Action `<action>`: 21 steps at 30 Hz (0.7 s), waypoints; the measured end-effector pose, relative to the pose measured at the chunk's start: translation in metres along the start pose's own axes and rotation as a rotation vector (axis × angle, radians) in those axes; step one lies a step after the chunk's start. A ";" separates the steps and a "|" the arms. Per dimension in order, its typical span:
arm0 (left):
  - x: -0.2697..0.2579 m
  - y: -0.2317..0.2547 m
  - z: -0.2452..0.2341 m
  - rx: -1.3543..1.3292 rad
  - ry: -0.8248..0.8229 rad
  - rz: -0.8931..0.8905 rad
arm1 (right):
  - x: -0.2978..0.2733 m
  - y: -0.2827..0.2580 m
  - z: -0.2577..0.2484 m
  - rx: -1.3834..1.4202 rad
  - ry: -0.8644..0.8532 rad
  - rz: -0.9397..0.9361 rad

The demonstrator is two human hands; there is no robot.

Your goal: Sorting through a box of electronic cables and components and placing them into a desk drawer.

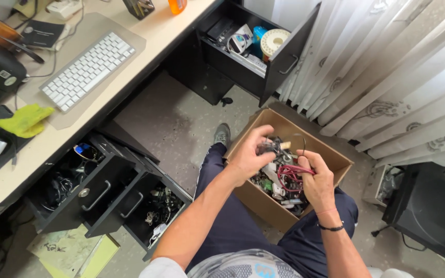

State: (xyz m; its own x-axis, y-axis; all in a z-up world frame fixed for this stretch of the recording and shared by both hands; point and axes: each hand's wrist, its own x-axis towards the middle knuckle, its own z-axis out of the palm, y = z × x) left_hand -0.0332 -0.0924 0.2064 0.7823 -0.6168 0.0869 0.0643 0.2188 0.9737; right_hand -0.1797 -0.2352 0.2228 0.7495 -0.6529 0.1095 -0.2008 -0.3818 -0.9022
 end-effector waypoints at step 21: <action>-0.027 0.006 0.028 0.779 -0.311 0.085 | -0.016 0.015 0.008 -0.031 -0.221 0.169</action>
State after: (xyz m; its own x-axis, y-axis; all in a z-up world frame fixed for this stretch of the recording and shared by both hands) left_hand -0.0711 -0.0957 0.2159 0.5511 -0.8272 0.1099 -0.5226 -0.2394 0.8183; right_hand -0.1895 -0.2251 0.2042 0.8225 -0.5516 -0.1387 -0.3519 -0.3018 -0.8861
